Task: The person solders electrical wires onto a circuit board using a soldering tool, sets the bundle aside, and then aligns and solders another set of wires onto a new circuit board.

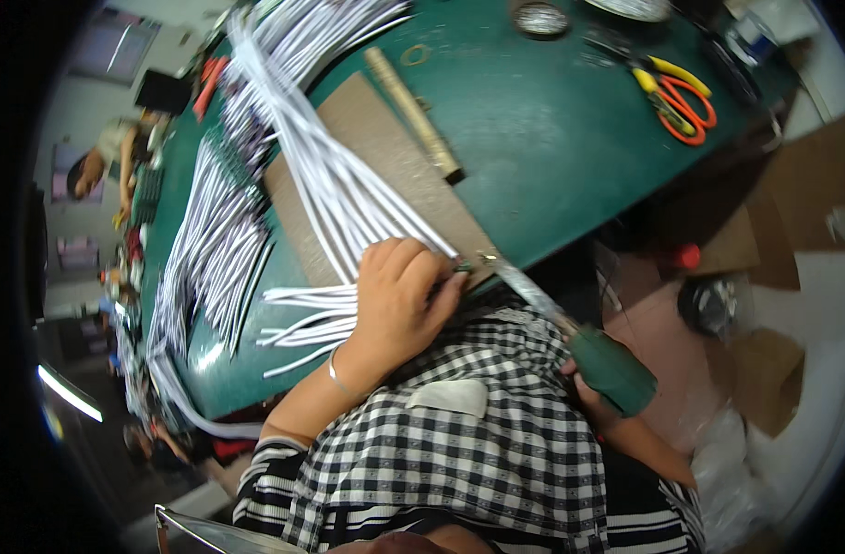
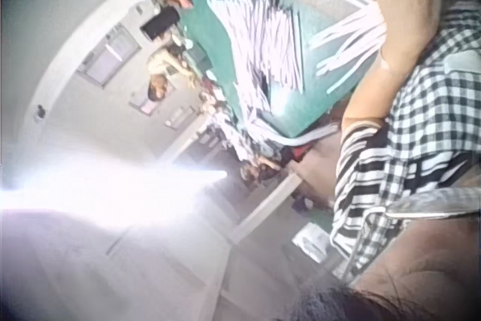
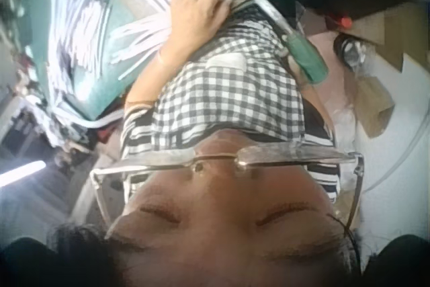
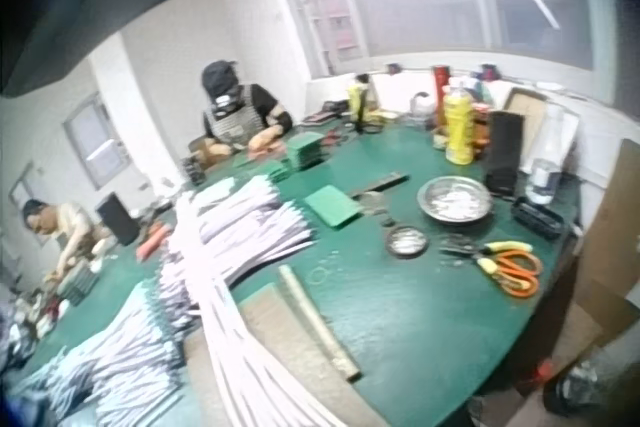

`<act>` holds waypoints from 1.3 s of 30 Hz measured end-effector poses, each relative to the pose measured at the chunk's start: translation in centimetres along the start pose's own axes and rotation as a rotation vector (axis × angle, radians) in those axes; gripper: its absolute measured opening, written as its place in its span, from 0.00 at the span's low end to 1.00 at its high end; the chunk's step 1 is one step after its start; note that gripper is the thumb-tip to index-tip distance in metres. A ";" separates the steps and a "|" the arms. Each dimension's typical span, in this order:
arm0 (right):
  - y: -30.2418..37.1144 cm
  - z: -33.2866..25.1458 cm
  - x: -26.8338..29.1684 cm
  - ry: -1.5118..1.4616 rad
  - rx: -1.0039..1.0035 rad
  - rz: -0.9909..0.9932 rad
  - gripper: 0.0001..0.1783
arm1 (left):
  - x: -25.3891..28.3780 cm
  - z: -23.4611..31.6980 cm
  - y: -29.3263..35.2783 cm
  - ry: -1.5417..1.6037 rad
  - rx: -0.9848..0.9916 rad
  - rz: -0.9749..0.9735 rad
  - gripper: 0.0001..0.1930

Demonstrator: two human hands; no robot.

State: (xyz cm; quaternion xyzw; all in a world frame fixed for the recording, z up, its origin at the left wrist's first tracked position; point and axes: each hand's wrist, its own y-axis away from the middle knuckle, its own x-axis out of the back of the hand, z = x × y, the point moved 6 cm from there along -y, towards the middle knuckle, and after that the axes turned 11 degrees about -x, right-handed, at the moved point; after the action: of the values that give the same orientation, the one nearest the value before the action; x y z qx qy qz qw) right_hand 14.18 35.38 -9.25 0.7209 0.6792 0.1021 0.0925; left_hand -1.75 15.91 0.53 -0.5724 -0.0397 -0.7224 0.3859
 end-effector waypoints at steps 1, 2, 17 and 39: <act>-0.3 -1.4 0.1 0.111 0.127 0.001 0.24 | 0.0 -0.5 0.0 -0.028 0.033 0.009 0.10; -0.5 -3.0 0.0 0.213 0.266 -0.008 0.24 | 0.1 -0.5 0.0 0.050 0.015 0.004 0.09; -1.0 -2.7 0.3 -0.073 0.067 0.114 0.31 | -0.3 -0.2 0.8 0.121 -0.095 -0.001 0.12; -0.6 -4.9 -0.9 -0.103 0.005 0.161 0.30 | 13.3 -18.8 9.6 -0.351 0.179 0.253 0.05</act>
State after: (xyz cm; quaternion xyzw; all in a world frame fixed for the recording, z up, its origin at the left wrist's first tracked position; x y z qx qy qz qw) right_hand 12.22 34.45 -4.77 0.7775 0.6139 0.0703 0.1168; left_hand -11.57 -6.98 1.86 -0.6531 -0.0979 -0.5512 0.5099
